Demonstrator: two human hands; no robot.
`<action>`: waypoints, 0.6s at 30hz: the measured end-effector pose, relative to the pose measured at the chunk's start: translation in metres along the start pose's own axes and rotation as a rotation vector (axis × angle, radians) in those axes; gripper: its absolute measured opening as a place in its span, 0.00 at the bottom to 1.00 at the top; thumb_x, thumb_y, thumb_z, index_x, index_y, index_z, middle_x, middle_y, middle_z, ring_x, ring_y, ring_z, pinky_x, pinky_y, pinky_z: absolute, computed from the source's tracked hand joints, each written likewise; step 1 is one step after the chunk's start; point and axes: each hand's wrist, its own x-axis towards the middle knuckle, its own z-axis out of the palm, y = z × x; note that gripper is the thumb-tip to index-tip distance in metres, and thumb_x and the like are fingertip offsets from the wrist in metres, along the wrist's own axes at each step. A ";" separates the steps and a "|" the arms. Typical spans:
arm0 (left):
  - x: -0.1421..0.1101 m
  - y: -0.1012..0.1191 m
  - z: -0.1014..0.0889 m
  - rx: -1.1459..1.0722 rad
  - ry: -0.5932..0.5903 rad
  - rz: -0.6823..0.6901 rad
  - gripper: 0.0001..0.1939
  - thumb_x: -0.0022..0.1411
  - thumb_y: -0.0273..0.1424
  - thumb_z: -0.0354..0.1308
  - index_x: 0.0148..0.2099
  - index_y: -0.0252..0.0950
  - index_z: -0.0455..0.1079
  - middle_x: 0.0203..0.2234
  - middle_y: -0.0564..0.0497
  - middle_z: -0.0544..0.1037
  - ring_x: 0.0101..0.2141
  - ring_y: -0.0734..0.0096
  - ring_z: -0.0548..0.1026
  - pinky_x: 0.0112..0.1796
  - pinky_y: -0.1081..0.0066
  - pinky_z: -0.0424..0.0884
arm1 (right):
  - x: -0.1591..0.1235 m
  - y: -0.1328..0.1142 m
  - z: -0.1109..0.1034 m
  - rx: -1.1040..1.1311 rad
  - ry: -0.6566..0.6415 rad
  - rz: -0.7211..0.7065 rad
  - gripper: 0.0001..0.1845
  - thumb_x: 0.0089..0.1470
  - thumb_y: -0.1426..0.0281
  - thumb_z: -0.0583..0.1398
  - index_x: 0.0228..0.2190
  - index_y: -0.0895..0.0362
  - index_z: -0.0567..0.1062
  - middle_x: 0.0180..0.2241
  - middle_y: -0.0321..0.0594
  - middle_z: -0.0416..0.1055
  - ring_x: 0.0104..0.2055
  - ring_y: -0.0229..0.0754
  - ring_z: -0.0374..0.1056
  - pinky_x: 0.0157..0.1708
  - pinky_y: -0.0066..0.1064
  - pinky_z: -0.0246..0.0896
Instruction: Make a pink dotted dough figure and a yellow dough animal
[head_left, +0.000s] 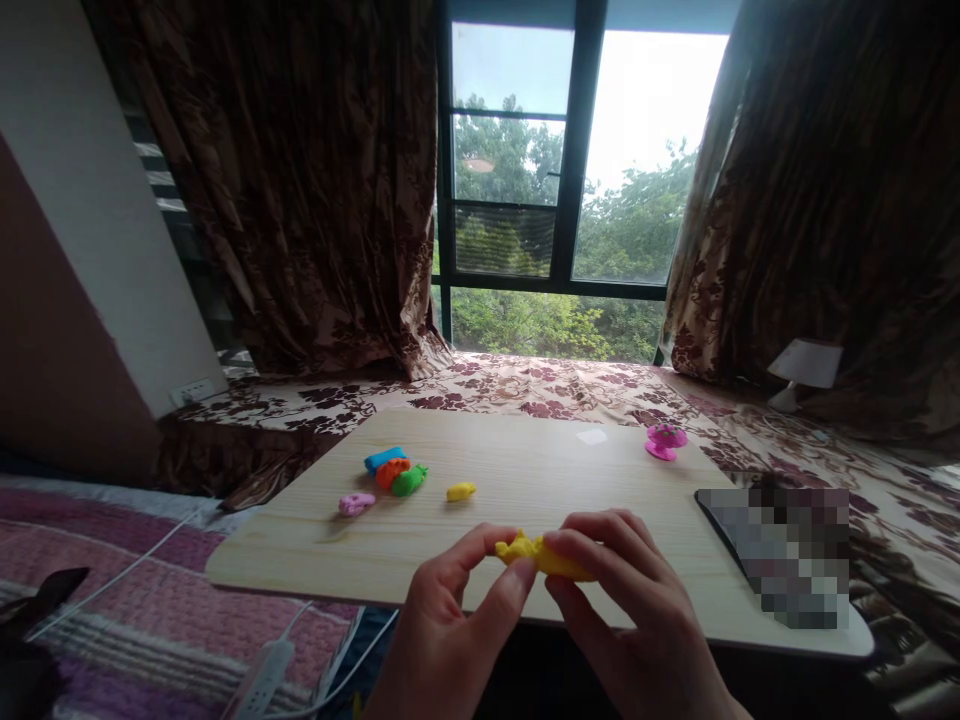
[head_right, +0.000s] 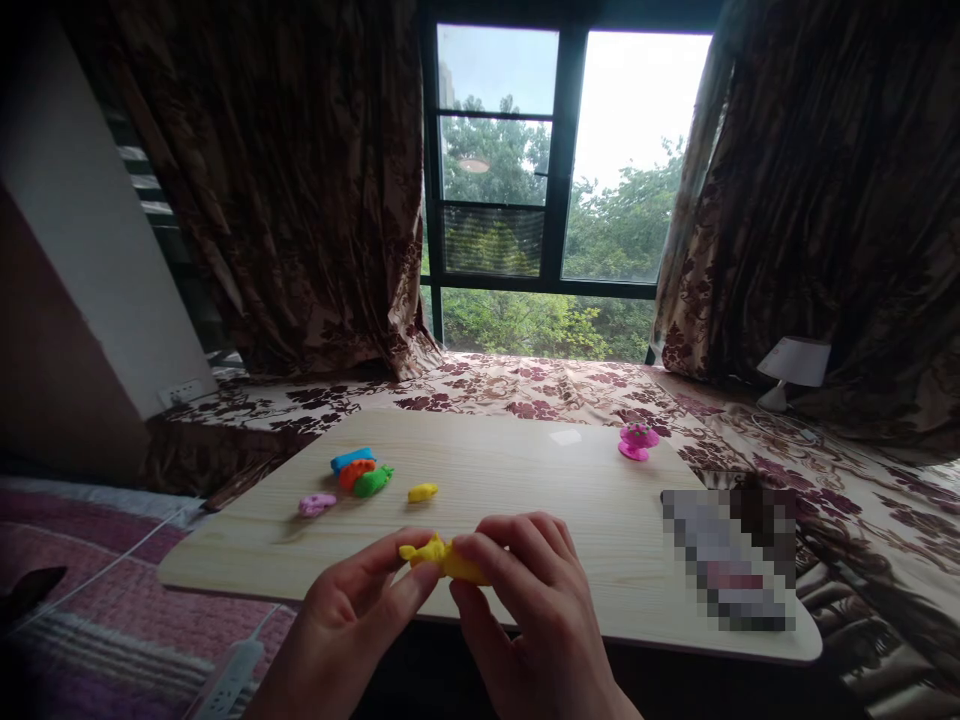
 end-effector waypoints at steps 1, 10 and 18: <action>0.000 -0.001 0.000 0.025 0.005 0.009 0.13 0.54 0.39 0.58 0.39 0.38 0.72 0.32 0.51 0.79 0.39 0.61 0.75 0.43 0.65 0.67 | -0.001 0.001 0.001 0.010 0.005 0.032 0.19 0.51 0.80 0.58 0.45 0.52 0.70 0.39 0.42 0.67 0.41 0.44 0.64 0.39 0.38 0.63; 0.000 -0.001 -0.016 0.741 0.228 0.884 0.18 0.52 0.21 0.59 0.44 0.46 0.71 0.46 0.50 0.68 0.50 0.59 0.65 0.56 0.51 0.51 | -0.002 0.005 0.000 0.161 -0.015 0.234 0.13 0.55 0.73 0.56 0.43 0.56 0.71 0.37 0.44 0.69 0.37 0.41 0.68 0.36 0.33 0.68; 0.009 -0.001 -0.013 0.919 0.144 0.989 0.16 0.53 0.21 0.56 0.41 0.46 0.72 0.42 0.50 0.73 0.52 0.57 0.63 0.55 0.44 0.49 | 0.001 0.001 -0.002 0.114 -0.091 0.269 0.09 0.56 0.73 0.55 0.38 0.58 0.73 0.33 0.42 0.69 0.34 0.40 0.67 0.33 0.31 0.66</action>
